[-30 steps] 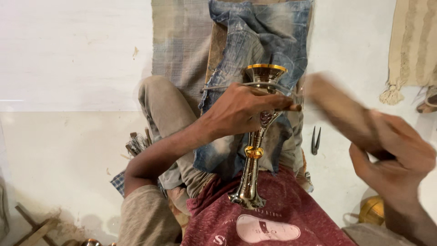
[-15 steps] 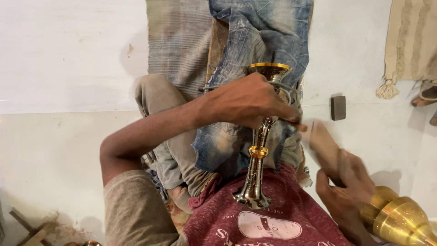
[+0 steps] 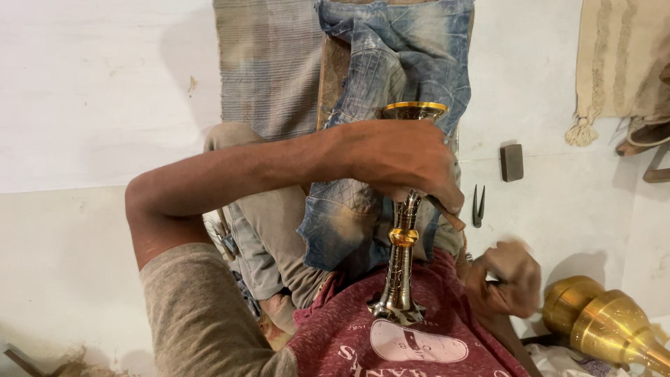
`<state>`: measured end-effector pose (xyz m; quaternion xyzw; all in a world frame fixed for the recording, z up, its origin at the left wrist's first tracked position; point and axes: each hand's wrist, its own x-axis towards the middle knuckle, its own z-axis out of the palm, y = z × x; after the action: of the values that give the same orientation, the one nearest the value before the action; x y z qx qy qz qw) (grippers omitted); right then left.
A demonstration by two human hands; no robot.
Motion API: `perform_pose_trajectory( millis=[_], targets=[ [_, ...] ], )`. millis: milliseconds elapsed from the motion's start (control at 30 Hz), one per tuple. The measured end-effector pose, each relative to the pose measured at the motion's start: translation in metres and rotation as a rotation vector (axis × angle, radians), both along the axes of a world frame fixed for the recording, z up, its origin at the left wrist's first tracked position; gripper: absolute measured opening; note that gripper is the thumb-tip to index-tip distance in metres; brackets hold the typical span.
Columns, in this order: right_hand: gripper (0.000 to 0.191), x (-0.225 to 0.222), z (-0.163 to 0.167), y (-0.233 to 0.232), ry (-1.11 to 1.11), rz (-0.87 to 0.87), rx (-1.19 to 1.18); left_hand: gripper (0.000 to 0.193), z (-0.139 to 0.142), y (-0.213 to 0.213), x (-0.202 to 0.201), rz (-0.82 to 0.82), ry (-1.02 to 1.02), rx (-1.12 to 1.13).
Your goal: The person sits on the floor and polishes a brass candlestick, holding the piece steady with one hand while rubbing its surface with a wooden block, repositioning the candlestick to work different areas.
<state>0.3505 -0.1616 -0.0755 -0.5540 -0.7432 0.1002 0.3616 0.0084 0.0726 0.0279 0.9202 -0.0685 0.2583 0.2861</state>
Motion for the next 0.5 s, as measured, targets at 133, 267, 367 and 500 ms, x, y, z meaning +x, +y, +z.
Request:
perform_pose_trajectory(
  millis=[133, 267, 367, 500],
  targets=[
    [0.051, 0.026, -0.002, -0.004, 0.204, 0.179, -0.093, 0.041, -0.008, -0.005, 0.0, 0.067, 0.058, 0.087],
    [0.032, 0.016, 0.033, 0.004, -0.028, 0.108, 0.038, 0.05, -0.022, -0.015, -0.01, 0.136, -0.058, -0.038],
    [0.022, -0.01, 0.075, 0.03, -0.059, 0.111, 0.094, 0.051, -0.038, -0.024, -0.018, 0.27, -0.135, -0.16],
    [0.028, -0.033, 0.141, 0.073, -0.558, 0.165, 0.055, 0.053, -0.06, -0.044, -0.019, 0.523, -0.235, -0.188]
  ],
)
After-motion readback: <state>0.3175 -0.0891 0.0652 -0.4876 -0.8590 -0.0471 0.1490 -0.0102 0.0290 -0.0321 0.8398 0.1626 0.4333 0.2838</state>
